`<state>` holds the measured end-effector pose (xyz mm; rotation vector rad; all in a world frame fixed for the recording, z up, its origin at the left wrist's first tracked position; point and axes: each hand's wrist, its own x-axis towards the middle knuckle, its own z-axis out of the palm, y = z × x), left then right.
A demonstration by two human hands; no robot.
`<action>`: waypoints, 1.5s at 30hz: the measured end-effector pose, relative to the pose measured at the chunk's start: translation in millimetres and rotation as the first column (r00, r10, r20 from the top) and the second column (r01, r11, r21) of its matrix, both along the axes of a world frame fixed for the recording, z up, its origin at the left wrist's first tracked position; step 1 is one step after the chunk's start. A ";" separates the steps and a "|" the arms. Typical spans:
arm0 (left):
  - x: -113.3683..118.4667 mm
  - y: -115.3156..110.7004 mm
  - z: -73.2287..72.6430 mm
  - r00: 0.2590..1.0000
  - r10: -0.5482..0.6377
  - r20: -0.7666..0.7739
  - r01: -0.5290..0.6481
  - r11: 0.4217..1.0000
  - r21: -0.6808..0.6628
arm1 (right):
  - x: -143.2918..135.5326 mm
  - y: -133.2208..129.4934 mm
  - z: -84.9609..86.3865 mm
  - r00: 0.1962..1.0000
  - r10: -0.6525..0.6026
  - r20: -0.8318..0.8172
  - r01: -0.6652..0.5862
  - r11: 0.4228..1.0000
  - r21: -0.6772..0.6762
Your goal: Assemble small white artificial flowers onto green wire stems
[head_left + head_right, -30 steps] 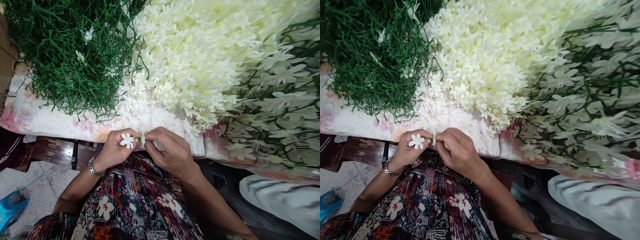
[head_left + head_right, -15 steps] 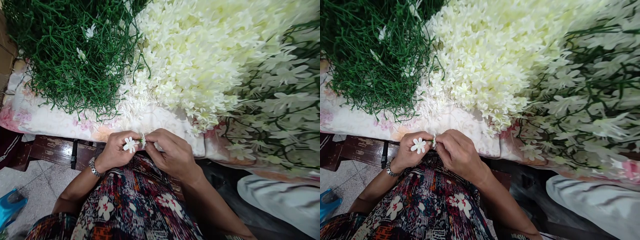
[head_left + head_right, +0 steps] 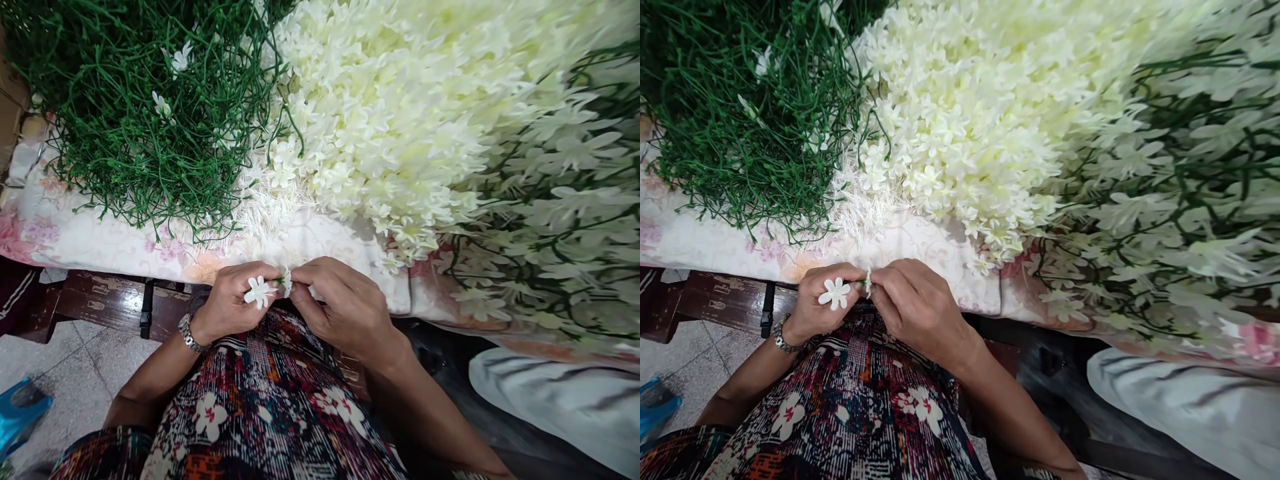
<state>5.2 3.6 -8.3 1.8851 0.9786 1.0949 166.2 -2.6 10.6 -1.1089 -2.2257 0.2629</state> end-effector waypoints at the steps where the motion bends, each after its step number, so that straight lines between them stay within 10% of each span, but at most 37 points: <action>1: 0.1 -0.1 -0.6 1.000 0.003 0.009 -0.003 1.000 0.003 | 0.0 0.0 0.0 1.000 -0.001 0.008 0.001 1.000 0.001; 29: -1.8 5.4 -1.5 1.000 -0.003 0.008 0.004 0.993 -0.118 | -3.2 11.6 -5.3 0.996 0.083 0.015 -0.083 0.997 -0.008; 40: -3.1 0.4 4.7 0.862 0.210 0.462 0.186 0.716 -0.673 | 8.8 9.6 19.8 0.990 0.049 -0.134 -0.044 0.998 0.038; 45: 0.7 -2.2 6.1 0.863 0.219 0.455 0.152 0.747 -0.648 | 10.1 7.9 24.5 0.992 0.076 -0.105 -0.073 0.997 0.028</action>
